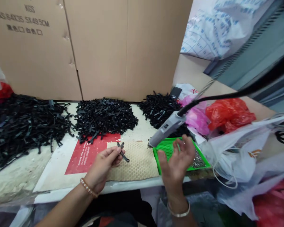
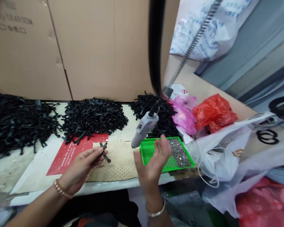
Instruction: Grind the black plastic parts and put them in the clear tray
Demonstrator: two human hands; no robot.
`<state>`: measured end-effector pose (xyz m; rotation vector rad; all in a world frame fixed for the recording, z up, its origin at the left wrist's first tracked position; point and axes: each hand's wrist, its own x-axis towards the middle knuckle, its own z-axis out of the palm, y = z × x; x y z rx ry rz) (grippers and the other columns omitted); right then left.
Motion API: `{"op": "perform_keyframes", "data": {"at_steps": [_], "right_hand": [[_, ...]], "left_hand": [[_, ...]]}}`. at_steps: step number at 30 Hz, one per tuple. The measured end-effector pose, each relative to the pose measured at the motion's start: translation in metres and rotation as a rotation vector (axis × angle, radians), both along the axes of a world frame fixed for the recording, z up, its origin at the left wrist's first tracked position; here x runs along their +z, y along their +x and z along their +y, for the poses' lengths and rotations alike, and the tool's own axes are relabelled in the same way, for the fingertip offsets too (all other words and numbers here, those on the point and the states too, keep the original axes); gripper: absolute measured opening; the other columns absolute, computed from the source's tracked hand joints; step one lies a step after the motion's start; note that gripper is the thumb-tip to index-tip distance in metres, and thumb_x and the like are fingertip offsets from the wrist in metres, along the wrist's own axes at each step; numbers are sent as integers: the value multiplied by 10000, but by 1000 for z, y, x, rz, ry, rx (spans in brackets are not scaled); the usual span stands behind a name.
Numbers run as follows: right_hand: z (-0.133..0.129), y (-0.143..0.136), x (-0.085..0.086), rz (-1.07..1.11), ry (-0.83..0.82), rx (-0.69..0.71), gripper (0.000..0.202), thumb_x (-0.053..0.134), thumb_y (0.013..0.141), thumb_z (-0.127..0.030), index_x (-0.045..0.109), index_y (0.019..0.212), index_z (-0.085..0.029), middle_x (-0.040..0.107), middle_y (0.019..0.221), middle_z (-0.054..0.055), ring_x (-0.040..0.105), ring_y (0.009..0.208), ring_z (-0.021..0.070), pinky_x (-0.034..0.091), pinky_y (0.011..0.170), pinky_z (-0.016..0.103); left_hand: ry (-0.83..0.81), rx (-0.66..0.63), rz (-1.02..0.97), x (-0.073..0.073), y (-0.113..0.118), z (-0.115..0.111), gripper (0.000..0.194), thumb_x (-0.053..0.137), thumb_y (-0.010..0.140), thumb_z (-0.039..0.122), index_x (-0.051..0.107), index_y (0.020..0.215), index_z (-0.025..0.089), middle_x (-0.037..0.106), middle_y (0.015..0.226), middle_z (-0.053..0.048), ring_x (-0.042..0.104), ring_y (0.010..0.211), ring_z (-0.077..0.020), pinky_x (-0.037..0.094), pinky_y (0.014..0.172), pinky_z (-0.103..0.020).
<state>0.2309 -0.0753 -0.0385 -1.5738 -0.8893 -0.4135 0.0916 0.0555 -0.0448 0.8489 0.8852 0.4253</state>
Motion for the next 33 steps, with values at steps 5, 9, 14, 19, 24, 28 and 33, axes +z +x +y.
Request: {"op": "perform_keyframes", "data": {"at_steps": [5, 9, 14, 19, 24, 28, 33], "right_hand": [[45, 53, 16, 320, -70, 372, 600, 561, 883, -362, 226, 1375, -284, 502, 1247, 91, 562, 1035, 195, 496, 923, 378], [46, 68, 23, 267, -80, 399, 587, 558, 879, -315, 241, 1373, -294, 478, 1282, 85, 557, 1055, 191, 505, 911, 356], [11, 48, 22, -138, 79, 42, 499, 552, 873, -160, 382, 1321, -298, 460, 1245, 70, 438, 1193, 216, 397, 1018, 413], [29, 48, 4, -340, -735, 441, 353, 462, 900, -56, 542, 1202, -221, 583, 1103, 69, 549, 1045, 186, 459, 927, 318], [66, 80, 12, -385, -1541, 166, 253, 436, 899, -41, 653, 1016, -100, 605, 1074, 164, 555, 1060, 239, 440, 934, 319], [84, 94, 20, -362, -1708, 173, 201, 540, 835, -78, 704, 944, -117, 663, 975, 151, 626, 930, 270, 498, 790, 327], [104, 104, 12, -349, -1784, 200, 179, 597, 748, -51, 727, 833, -139, 690, 885, 136, 649, 866, 257, 480, 706, 279]], "left_hand": [[-4, -121, 15, -1, 18, 10, 317, 831, 567, 371, 714, 734, 127, 683, 698, -24, 581, 586, -82, 508, 611, -186], [0, -160, 17, 2, 28, 13, 258, 806, 620, 330, 706, 739, 124, 696, 734, -31, 595, 585, -83, 520, 615, -186], [-63, -192, 12, -5, 36, 15, 197, 756, 677, 303, 701, 743, 125, 711, 812, -58, 621, 630, -106, 535, 652, -221], [-29, -216, 6, -11, 40, 16, 210, 750, 675, 333, 708, 734, 136, 697, 799, -47, 599, 659, -93, 492, 627, -179], [57, -255, -11, -6, 30, 20, 275, 756, 650, 386, 699, 696, 122, 637, 673, -8, 486, 539, -48, 404, 527, -149], [44, -225, 31, -6, 22, 21, 267, 770, 604, 368, 686, 673, 124, 641, 671, -12, 480, 542, -62, 395, 528, -169], [58, -246, 22, 1, 15, 21, 238, 728, 647, 366, 679, 664, 134, 632, 647, -13, 459, 523, -69, 369, 512, -181]]}}
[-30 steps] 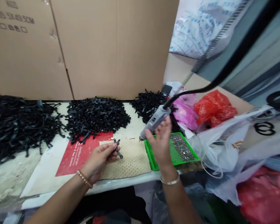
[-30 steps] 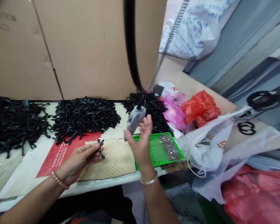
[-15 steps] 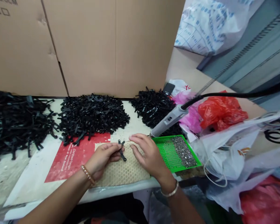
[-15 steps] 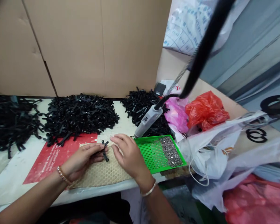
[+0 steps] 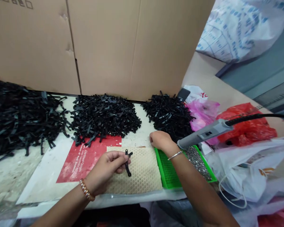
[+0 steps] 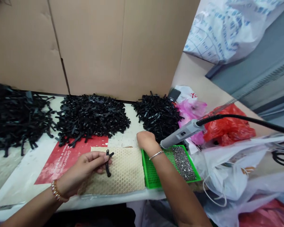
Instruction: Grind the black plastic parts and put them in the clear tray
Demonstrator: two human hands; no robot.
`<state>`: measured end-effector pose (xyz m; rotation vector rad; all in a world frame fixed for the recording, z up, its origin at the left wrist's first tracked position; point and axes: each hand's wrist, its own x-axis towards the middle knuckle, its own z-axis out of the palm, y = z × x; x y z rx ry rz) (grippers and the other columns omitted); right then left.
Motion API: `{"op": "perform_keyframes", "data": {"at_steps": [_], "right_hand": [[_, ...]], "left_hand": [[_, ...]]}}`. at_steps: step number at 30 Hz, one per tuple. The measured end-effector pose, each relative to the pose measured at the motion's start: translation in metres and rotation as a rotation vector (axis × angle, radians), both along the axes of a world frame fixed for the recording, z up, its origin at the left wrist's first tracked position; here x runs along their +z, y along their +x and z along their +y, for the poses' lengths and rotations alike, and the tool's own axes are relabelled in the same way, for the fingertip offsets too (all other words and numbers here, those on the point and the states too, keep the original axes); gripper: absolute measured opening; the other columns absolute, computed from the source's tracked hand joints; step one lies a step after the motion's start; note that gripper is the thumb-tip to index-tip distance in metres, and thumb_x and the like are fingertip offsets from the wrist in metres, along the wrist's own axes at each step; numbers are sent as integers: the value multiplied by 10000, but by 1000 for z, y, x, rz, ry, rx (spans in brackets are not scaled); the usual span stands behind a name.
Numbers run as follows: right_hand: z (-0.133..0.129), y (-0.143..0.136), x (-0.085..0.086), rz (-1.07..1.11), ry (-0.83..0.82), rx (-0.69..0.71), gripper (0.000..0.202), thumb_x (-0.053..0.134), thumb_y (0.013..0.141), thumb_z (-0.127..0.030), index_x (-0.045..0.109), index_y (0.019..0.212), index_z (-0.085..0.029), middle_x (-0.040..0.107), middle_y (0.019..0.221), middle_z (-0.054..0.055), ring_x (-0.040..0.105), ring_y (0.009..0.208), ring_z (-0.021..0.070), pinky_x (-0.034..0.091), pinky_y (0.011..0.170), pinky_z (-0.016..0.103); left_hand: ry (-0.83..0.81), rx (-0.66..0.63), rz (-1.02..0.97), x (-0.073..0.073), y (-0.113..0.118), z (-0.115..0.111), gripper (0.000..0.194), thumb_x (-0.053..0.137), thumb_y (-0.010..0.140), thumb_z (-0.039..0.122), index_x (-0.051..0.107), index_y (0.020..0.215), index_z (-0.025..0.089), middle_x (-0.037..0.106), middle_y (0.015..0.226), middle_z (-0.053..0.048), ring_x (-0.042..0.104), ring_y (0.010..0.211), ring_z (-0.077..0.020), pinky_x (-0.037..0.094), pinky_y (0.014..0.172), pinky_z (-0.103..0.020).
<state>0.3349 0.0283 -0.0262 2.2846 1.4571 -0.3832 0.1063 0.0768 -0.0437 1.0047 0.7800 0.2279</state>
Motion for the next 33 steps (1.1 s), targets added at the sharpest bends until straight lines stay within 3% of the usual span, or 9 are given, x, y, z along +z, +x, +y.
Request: {"op": "perform_keyframes", "data": {"at_steps": [4, 8, 12, 16, 20, 23, 28, 33], "right_hand": [[10, 11, -5, 7, 83, 39, 189, 553, 777, -76, 713, 833, -162, 690, 875, 99, 641, 860, 225, 448, 674, 245], [17, 18, -7, 35, 187, 88, 199, 528, 835, -150, 667, 963, -214, 676, 956, 24, 622, 870, 162, 430, 687, 204], [20, 21, -9, -8, 223, 84, 227, 497, 847, -119, 652, 996, -189, 654, 1007, 58, 607, 913, 188, 423, 709, 226], [19, 7, -5, -72, 251, 86, 223, 489, 847, -80, 654, 978, -150, 622, 1046, 110, 592, 950, 230, 422, 736, 261], [25, -17, -4, 24, 353, 207, 187, 514, 909, -224, 603, 1072, -199, 612, 1070, 63, 581, 973, 202, 428, 790, 254], [32, -28, -13, 36, 317, 194, 206, 537, 912, -286, 587, 1090, -196, 622, 1037, 74, 588, 959, 221, 436, 778, 269], [39, -30, -28, 18, 322, 152, 136, 494, 914, -207, 611, 972, -171, 611, 984, 91, 598, 894, 223, 448, 721, 274], [34, -19, -25, 97, 437, 153, 235, 519, 831, -82, 605, 1030, -172, 581, 1005, 69, 578, 912, 190, 446, 789, 258]], "left_hand": [[11, -36, 2, 5, -8, 3, 257, 713, 664, 396, 686, 669, 141, 643, 663, -28, 482, 554, -91, 378, 518, -191], [3, -52, 13, 3, -16, 4, 268, 705, 677, 416, 699, 699, 149, 637, 659, -19, 489, 582, -99, 385, 541, -191], [-21, -61, 34, 0, -20, 5, 266, 705, 679, 415, 702, 716, 152, 651, 690, -20, 505, 606, -103, 393, 564, -195], [-53, -61, 44, -1, -21, 6, 261, 710, 674, 408, 703, 739, 156, 683, 737, -33, 527, 629, -108, 396, 574, -195], [-61, -56, 59, -1, -20, 6, 261, 703, 678, 409, 707, 749, 158, 707, 781, -52, 539, 637, -114, 396, 569, -197], [-53, -51, 52, 1, -20, 6, 250, 699, 684, 405, 708, 746, 162, 706, 772, -47, 540, 631, -113, 399, 571, -198], [-45, -22, 34, 3, -21, 5, 235, 709, 675, 397, 701, 705, 164, 688, 710, -35, 532, 603, -109, 390, 554, -198], [-21, 8, 11, -2, -24, 10, 245, 724, 666, 402, 710, 721, 164, 682, 717, -35, 543, 612, -113, 409, 558, -201]]}}
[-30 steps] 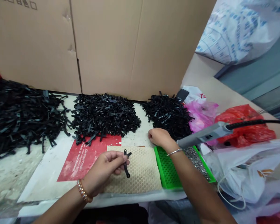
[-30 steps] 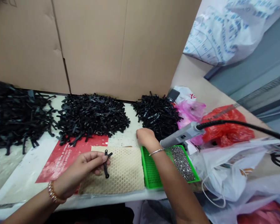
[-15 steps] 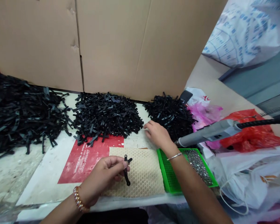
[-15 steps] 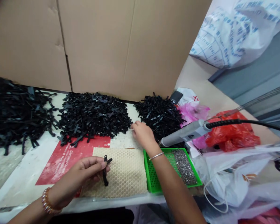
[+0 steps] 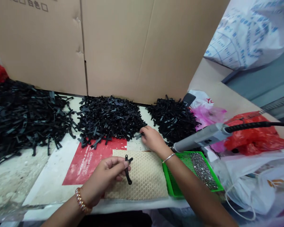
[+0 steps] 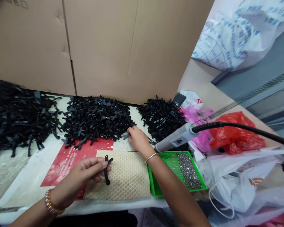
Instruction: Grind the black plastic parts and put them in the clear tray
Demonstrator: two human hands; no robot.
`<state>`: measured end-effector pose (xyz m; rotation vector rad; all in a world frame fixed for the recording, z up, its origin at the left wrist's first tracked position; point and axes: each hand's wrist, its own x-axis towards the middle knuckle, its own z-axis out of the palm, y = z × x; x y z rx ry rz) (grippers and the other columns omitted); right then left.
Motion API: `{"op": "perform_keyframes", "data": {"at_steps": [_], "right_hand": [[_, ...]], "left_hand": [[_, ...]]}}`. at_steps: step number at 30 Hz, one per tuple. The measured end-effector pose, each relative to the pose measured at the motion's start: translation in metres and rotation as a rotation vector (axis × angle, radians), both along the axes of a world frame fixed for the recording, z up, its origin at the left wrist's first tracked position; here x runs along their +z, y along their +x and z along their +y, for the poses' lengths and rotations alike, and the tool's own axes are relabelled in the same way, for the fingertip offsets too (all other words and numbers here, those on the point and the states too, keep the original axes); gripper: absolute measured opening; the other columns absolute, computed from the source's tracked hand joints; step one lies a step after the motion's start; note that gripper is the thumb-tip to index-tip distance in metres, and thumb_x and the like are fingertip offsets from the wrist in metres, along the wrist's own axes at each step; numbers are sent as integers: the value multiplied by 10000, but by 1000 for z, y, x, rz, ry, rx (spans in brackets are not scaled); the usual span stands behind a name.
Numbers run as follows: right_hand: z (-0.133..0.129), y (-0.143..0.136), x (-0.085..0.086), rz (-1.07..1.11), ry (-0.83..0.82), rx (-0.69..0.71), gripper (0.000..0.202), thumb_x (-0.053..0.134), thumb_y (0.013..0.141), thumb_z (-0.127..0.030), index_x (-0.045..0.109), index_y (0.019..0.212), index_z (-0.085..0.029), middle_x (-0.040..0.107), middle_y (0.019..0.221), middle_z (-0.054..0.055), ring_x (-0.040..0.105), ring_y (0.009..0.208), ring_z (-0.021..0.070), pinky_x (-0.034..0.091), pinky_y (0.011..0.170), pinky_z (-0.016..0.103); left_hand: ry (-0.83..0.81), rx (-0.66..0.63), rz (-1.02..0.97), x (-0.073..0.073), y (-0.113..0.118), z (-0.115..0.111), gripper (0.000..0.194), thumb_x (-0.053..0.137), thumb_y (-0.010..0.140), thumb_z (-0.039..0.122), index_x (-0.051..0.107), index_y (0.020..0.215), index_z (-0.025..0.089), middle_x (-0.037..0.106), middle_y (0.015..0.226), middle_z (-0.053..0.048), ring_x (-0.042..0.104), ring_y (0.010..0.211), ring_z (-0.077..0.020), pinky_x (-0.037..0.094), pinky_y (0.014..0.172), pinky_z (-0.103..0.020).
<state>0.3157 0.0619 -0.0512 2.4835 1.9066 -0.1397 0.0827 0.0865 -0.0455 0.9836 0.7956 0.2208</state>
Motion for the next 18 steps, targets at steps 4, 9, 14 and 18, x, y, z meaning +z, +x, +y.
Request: {"op": "perform_keyframes", "data": {"at_steps": [4, 9, 14, 18], "right_hand": [[-18, 4, 9, 397, 304, -67, 250, 539, 757, -27, 631, 957, -147, 571, 932, 51, 574, 790, 145, 475, 743, 246], [-57, -36, 17, 1028, 594, -51, 135, 609, 832, -218, 638, 958, -180, 641, 921, 40, 621, 810, 150, 532, 732, 266], [-82, -86, 15, 1027, 846, 40, 204, 622, 850, -164, 602, 1044, -224, 650, 960, 35, 628, 909, 167, 532, 843, 323], [-93, -95, 16, 856, 931, 224, 211, 581, 863, -100, 582, 1009, -251, 657, 904, 17, 617, 909, 181, 504, 872, 393]], "left_hand": [[48, 47, -4, -1, -6, 5, 247, 720, 692, 400, 726, 780, 170, 696, 828, -53, 576, 720, -138, 456, 628, -212], [5, 37, -91, 9, -9, -3, 239, 718, 718, 390, 723, 818, 173, 700, 937, -71, 608, 874, -192, 500, 758, -271], [-315, 71, -212, 17, -9, -17, 174, 720, 714, 321, 727, 812, 177, 698, 1065, -104, 615, 1037, -260, 526, 822, -340], [-452, 130, -242, 17, -16, -20, 133, 691, 737, 240, 745, 828, 159, 721, 1035, -99, 650, 993, -226, 525, 844, -292]]}}
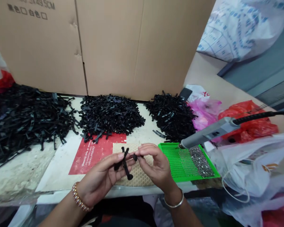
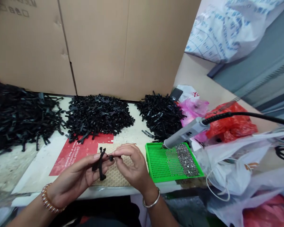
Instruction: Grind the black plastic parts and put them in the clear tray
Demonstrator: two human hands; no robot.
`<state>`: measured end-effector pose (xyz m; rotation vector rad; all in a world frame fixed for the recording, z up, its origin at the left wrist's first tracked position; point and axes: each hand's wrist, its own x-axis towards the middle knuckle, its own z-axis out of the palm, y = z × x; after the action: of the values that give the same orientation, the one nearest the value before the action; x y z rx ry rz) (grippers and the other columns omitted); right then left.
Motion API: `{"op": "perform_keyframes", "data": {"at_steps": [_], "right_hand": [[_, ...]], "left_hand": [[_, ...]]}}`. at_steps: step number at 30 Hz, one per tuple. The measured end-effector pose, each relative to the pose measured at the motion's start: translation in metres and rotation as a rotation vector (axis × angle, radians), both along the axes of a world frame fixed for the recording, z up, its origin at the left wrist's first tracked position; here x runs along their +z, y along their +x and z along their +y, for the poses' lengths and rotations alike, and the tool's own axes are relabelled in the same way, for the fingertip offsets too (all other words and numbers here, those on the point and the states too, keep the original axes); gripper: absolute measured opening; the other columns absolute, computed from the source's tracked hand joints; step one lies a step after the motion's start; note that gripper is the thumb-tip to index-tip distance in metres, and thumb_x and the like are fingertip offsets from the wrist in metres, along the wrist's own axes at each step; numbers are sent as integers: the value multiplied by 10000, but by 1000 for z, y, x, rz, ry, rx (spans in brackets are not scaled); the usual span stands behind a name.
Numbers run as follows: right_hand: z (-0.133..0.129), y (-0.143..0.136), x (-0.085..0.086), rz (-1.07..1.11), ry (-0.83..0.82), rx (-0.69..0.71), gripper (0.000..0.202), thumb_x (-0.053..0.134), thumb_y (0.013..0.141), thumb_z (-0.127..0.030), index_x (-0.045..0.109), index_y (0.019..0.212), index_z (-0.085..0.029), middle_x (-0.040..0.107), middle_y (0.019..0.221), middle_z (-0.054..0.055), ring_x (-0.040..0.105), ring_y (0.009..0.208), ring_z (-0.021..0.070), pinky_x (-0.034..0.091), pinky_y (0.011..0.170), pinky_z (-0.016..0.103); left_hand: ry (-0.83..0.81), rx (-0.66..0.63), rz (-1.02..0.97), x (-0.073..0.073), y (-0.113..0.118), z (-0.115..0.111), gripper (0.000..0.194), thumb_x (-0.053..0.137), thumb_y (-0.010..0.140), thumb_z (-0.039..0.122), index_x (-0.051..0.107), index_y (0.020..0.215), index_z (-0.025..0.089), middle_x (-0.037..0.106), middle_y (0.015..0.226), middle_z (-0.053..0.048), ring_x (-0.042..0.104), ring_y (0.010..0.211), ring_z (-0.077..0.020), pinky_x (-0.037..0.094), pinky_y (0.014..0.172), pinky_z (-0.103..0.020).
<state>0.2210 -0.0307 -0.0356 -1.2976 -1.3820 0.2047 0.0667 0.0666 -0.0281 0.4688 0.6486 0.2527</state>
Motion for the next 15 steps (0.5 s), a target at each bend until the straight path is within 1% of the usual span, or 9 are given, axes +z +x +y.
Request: {"op": "perform_keyframes", "data": {"at_steps": [2, 5, 7, 9, 11, 13, 14, 15], "right_hand": [[-4, 2, 1, -39, 46, 43, 242, 579, 858, -71, 557, 1008, -260, 664, 888, 5, 619, 896, 179, 502, 867, 405], [-9, 6, 1, -116, 37, 120, 279, 587, 846, -43, 542, 1010, -264, 676, 891, -5, 619, 903, 176, 500, 858, 397], [-11, 7, 0, -153, 18, 146, 286, 583, 846, -39, 547, 1013, -268, 678, 891, -6, 614, 918, 177, 496, 864, 396], [-14, 5, -5, -112, -2, 144, 295, 574, 851, -50, 554, 1041, -275, 671, 891, -3, 608, 933, 179, 494, 883, 399], [-16, 0, -11, 64, -26, 117, 323, 572, 863, -91, 533, 1121, -281, 642, 1005, 23, 587, 999, 183, 486, 919, 401], [-19, -9, -19, 365, -46, 76, 381, 595, 865, -164, 475, 1205, -290, 552, 1189, 53, 547, 1078, 187, 492, 930, 383], [-20, -14, -23, 531, -56, 56, 402, 610, 863, -208, 453, 1223, -292, 503, 1247, 61, 535, 1095, 187, 503, 915, 363], [-20, -20, -26, 686, -71, 49, 410, 626, 859, -252, 445, 1225, -289, 479, 1261, 65, 537, 1088, 186, 515, 891, 341]], "left_hand": [[11, 7, -6, 1, -4, 0, 141, 675, 754, 222, 750, 846, 145, 719, 1051, -102, 651, 987, -213, 526, 838, -270], [70, -25, -7, 3, -6, -1, 172, 684, 759, 253, 755, 864, 137, 717, 1054, -114, 650, 978, -223, 536, 817, -276], [126, -40, 12, 5, -6, -4, 171, 720, 733, 281, 758, 829, 146, 732, 990, -105, 653, 949, -216, 534, 810, -271], [186, -26, 40, 6, -4, -8, 155, 758, 697, 297, 756, 769, 160, 742, 911, -79, 654, 900, -190, 529, 796, -247], [244, 6, 69, 7, -2, -13, 167, 779, 672, 319, 754, 746, 170, 743, 876, -60, 647, 871, -170, 522, 784, -229], [310, 56, 92, 7, 0, -17, 214, 784, 659, 353, 758, 770, 172, 743, 883, -59, 643, 874, -169, 517, 791, -228], [347, 81, 106, 7, 2, -19, 240, 781, 658, 371, 759, 786, 169, 744, 889, -62, 642, 879, -173, 514, 798, -233], [387, 110, 122, 7, 3, -20, 261, 777, 660, 385, 759, 803, 167, 745, 893, -64, 643, 881, -178, 512, 806, -239]]}}
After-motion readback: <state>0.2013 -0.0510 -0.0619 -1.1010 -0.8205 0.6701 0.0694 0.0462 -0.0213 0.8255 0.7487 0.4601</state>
